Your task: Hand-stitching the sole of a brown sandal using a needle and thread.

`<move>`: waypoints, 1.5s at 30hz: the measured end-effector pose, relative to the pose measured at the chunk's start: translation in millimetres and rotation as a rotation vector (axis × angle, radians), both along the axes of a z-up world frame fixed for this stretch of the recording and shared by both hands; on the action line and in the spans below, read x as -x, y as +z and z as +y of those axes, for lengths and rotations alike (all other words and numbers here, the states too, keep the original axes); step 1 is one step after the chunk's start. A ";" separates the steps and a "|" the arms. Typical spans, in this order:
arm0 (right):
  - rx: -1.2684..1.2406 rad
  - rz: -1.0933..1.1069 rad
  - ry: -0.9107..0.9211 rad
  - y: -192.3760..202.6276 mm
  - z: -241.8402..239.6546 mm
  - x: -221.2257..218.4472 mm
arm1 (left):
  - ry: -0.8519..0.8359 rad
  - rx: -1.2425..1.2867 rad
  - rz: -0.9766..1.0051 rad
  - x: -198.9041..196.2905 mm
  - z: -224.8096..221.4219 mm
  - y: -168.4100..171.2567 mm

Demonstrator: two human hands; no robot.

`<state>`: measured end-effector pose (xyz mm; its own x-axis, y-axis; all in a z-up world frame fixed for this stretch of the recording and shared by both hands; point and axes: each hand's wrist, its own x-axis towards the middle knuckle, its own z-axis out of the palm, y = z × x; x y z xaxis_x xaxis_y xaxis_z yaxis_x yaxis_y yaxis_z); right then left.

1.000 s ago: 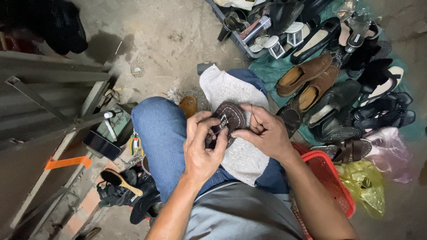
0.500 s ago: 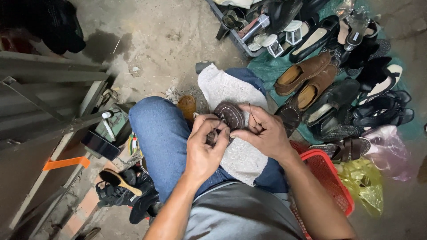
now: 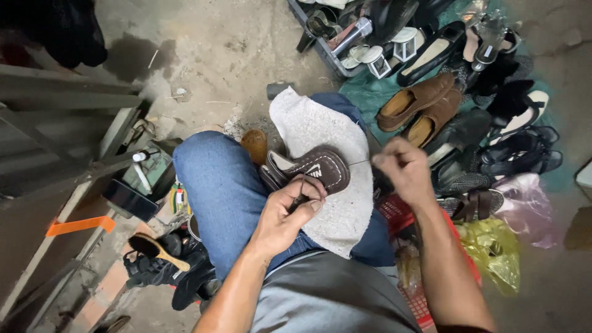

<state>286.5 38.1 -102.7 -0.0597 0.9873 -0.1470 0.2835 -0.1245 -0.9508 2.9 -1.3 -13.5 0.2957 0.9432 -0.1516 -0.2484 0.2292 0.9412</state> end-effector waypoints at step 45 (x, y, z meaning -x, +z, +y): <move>-0.453 -0.339 0.071 94.7 -26.8 94.0 | -0.012 0.058 0.325 -1.9 5.1 43.6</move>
